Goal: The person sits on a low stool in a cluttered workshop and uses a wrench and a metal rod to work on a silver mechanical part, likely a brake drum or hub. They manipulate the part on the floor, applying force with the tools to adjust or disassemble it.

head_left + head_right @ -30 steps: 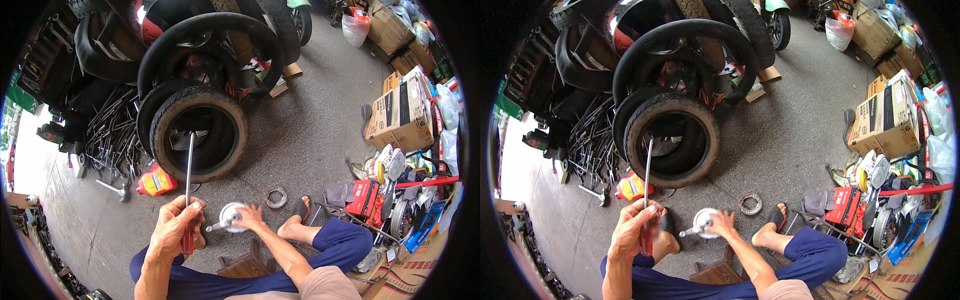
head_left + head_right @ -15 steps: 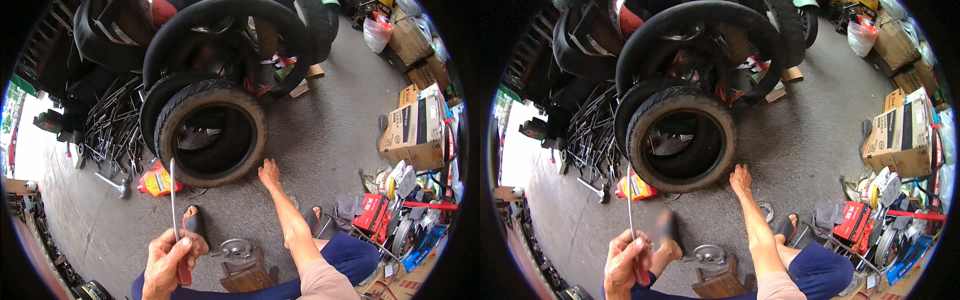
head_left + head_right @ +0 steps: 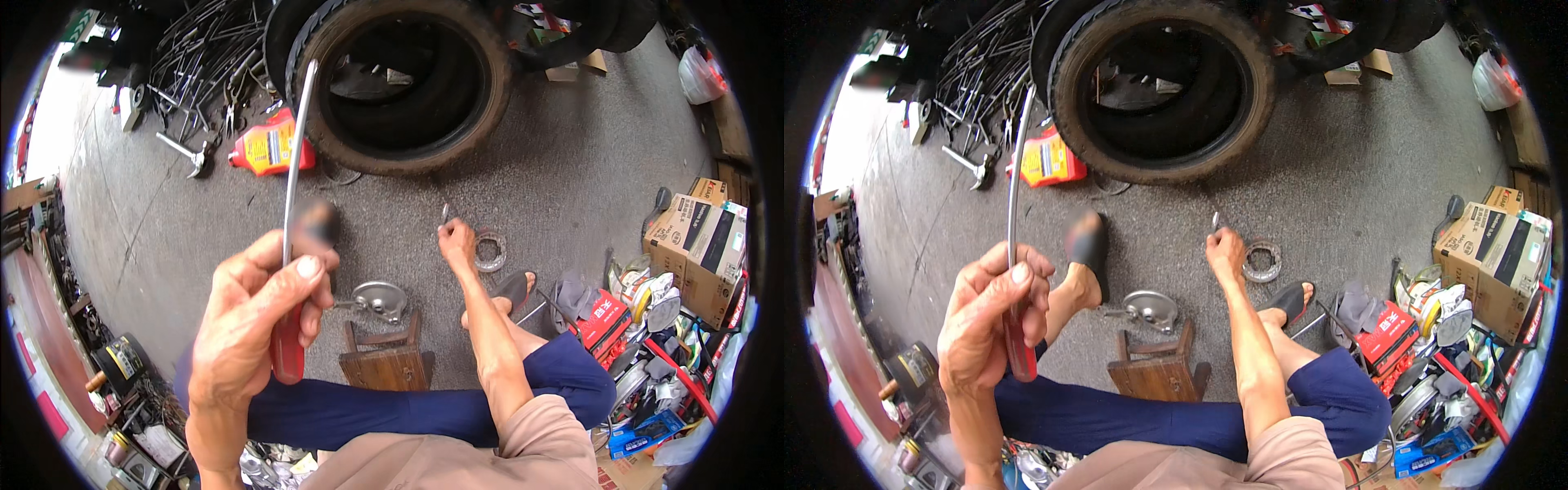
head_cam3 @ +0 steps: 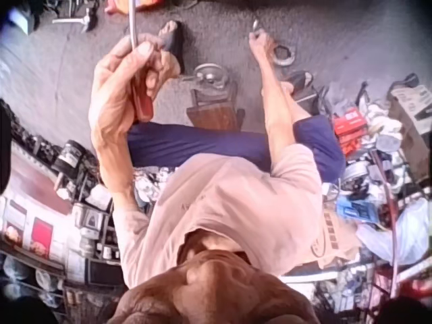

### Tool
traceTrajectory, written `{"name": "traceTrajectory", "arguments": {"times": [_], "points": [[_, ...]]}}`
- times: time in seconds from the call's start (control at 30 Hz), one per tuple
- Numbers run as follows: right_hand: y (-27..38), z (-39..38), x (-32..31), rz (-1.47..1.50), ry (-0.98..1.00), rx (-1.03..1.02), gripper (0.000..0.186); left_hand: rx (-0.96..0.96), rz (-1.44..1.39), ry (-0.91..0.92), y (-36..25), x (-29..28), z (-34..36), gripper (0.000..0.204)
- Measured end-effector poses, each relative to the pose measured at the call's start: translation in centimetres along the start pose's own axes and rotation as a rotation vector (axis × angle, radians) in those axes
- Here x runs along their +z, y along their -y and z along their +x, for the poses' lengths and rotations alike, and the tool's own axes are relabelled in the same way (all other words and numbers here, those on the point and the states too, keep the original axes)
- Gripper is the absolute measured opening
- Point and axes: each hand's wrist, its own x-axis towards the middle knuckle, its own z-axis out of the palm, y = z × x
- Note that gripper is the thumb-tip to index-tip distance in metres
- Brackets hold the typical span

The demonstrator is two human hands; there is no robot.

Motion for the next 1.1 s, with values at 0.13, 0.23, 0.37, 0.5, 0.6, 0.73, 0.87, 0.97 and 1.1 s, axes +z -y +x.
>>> {"name": "traceTrajectory", "arguments": {"times": [0.13,0.23,0.37,0.5,0.6,0.73,0.87,0.97,1.1], "points": [[1.7,-8.0,1.8,0.382,0.556,0.166,0.035,0.055,-0.023,0.01,0.7,-0.8,-1.3,0.029],[1.2,-11.6,4.8,0.277,0.818,-0.011,0.061,0.068,-0.008,0.047,0.4,-1.0,-2.0,0.027],[2.5,-11.3,5.0,0.143,0.799,0.144,0.052,0.081,-0.027,0.056,0.2,-2.2,-3.0,0.02],[3.7,-9.7,4.1,0.093,0.657,0.149,0.05,0.129,-0.051,0.065,0.6,-3.4,-3.6,0.022],[5.3,-7.7,2.5,-0.024,0.541,0.115,0.043,0.144,-0.063,0.067,0.7,-4.0,-3.9,0.023],[6.7,-5.1,0.2,-0.081,0.502,-0.006,0.042,0.174,-0.074,0.078,0.7,-4.7,-4.2,0.022],[7.5,-4.7,-1.2,-0.142,0.442,-0.178,0.045,0.167,-0.094,0.064,0.6,-5.0,-4.1,0.02],[8.0,-4.8,-1.7,-0.045,0.41,-0.168,0.047,0.158,-0.136,0.076,1.2,-5.8,-3.7,0.017],[1.3,-4.7,-2.4,-0.278,-0.037,0.007,0.063,0.099,-0.118,0.098,1.5,-5.8,-3.6,0.02]]}}
